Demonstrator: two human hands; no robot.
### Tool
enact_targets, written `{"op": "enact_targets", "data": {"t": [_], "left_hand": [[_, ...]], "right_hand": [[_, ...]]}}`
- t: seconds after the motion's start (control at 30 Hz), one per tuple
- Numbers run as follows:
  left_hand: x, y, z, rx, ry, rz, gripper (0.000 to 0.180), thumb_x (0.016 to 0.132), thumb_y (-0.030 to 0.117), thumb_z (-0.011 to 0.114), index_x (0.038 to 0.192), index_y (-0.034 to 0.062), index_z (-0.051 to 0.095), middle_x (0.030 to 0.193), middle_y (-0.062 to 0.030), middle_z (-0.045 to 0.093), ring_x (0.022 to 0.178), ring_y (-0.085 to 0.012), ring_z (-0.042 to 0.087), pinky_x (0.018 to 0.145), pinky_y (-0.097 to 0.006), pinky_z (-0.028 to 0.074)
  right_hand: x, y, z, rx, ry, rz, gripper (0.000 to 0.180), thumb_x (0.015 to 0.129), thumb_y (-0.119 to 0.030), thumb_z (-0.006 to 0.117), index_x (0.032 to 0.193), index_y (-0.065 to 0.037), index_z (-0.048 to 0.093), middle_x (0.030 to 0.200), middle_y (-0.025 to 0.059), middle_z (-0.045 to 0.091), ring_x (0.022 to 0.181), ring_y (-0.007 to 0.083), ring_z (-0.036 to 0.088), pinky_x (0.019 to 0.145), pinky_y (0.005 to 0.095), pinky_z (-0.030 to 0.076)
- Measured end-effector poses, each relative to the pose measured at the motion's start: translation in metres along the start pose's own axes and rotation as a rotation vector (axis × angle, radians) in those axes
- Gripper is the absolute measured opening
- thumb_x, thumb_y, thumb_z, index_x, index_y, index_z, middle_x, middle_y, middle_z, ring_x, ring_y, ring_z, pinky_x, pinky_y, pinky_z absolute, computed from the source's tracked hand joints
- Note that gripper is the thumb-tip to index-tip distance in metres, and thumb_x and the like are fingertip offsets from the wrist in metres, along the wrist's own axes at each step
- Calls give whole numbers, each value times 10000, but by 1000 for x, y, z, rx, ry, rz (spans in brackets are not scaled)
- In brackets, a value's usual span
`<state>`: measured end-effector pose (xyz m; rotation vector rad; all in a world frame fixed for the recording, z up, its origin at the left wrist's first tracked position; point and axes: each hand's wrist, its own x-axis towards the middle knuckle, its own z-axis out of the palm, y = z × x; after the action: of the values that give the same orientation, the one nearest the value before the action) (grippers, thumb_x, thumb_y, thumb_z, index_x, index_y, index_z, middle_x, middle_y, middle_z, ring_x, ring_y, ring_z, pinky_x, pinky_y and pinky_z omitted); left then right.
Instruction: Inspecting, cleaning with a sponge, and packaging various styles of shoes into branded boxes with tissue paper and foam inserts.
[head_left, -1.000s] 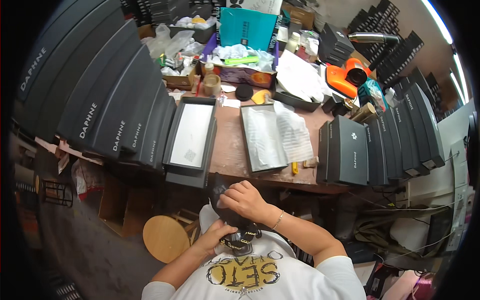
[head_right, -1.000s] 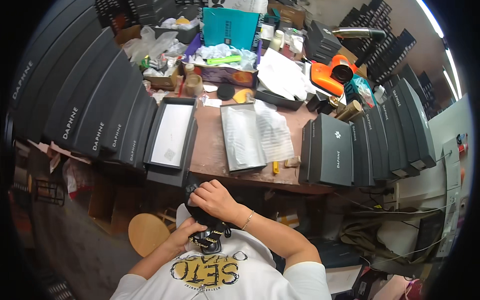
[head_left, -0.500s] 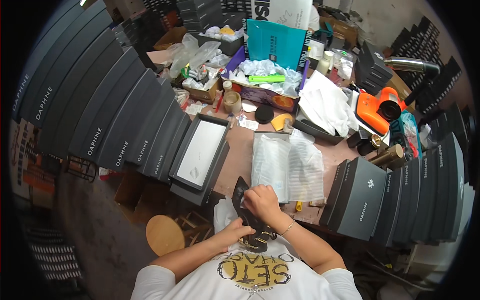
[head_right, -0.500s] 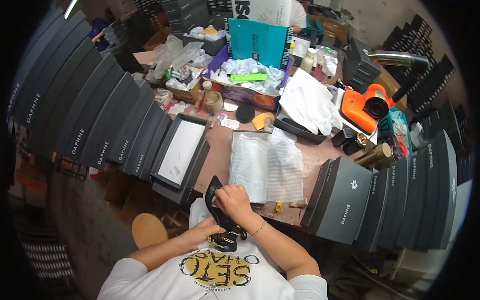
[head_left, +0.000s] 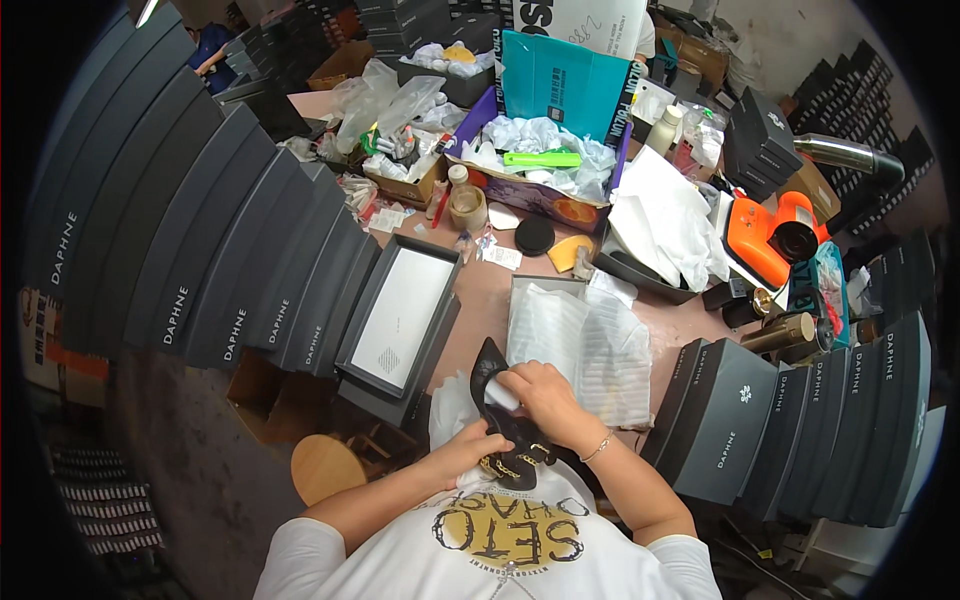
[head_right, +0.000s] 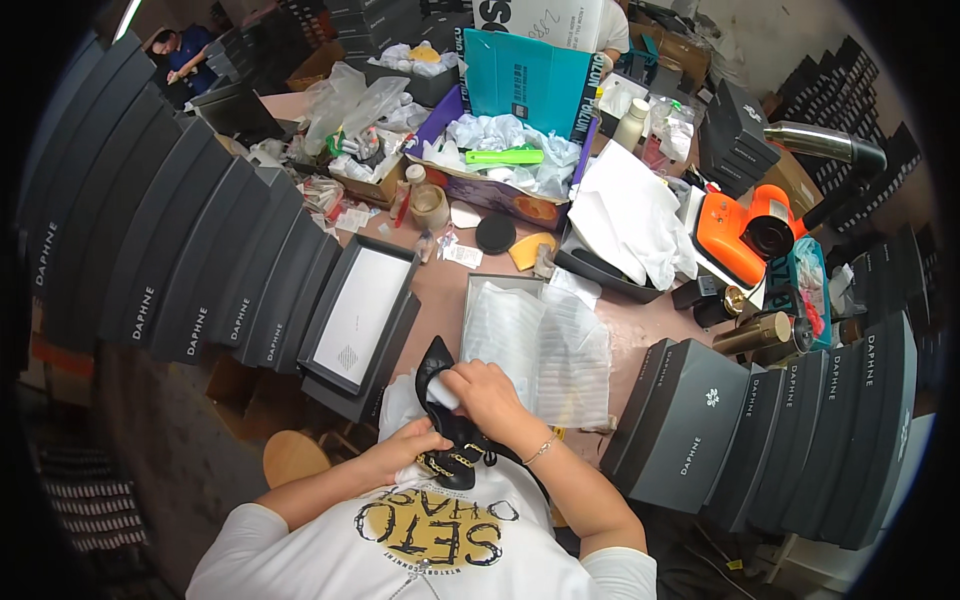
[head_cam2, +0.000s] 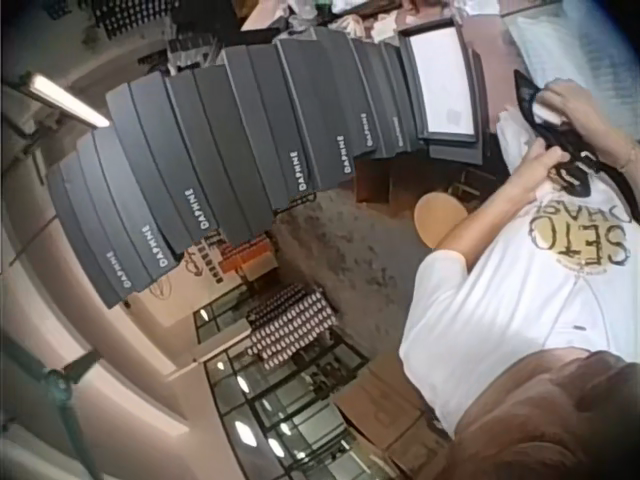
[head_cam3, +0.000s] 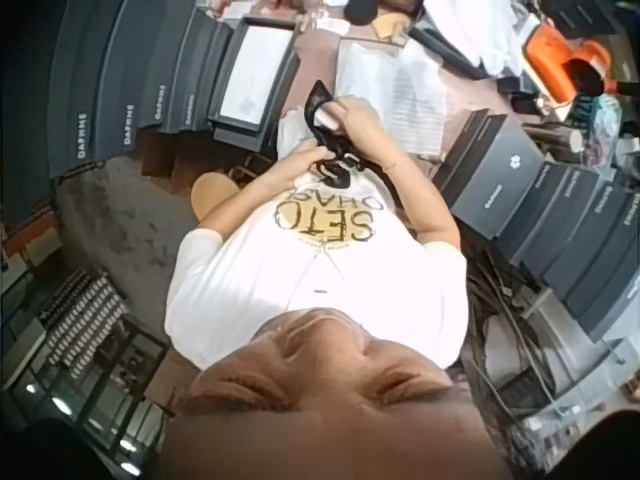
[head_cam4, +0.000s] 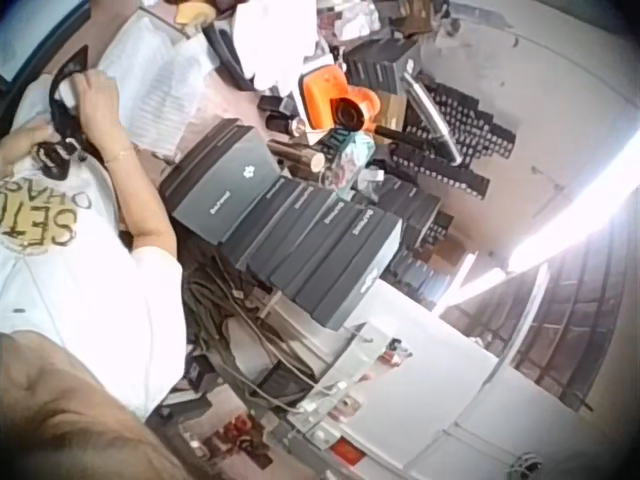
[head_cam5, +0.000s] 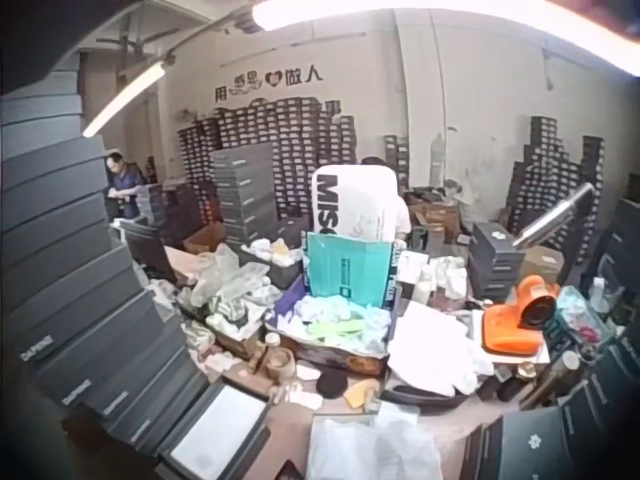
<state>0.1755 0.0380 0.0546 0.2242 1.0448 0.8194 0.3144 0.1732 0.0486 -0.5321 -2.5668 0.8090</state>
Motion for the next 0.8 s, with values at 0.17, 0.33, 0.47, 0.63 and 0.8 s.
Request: {"op": "enact_targets", "data": {"t": [0.17,0.33,0.47,0.63,0.8], "left_hand": [[9,14,-15,83,-3,-21,419,868,104,587,1231,-40,435,1089,-109,602,984,-142,600,871,-266,483],[-3,31,-17,98,6,71,446,855,65,597,1246,-35,407,1064,-109,607,952,-151,610,858,-272,494],[3,30,-35,31,30,34,442,842,71,602,1233,-26,420,1072,-112,602,982,-156,601,877,-272,482],[0,33,-34,-28,36,52,447,841,76,601,1234,-33,419,1084,-113,599,995,-156,599,889,-282,478],[3,34,-26,86,25,26,454,873,82,597,1256,-37,386,1093,-104,605,1002,-148,598,882,-278,480]], "right_hand": [[25,4,6,53,-208,230,300,718,-205,735,954,-42,646,884,133,604,804,320,589,733,384,478],[26,18,-10,615,-98,200,244,713,-178,708,884,-7,679,813,151,610,770,280,596,662,336,479],[0,75,9,164,98,525,333,701,-167,748,970,7,654,855,138,619,800,299,602,687,357,481],[20,52,10,-146,233,187,435,703,-157,764,1087,-25,608,927,135,622,839,309,611,708,366,478],[46,15,23,-254,-120,-138,235,703,-186,702,883,-70,606,823,60,608,743,241,626,662,356,465]]}}
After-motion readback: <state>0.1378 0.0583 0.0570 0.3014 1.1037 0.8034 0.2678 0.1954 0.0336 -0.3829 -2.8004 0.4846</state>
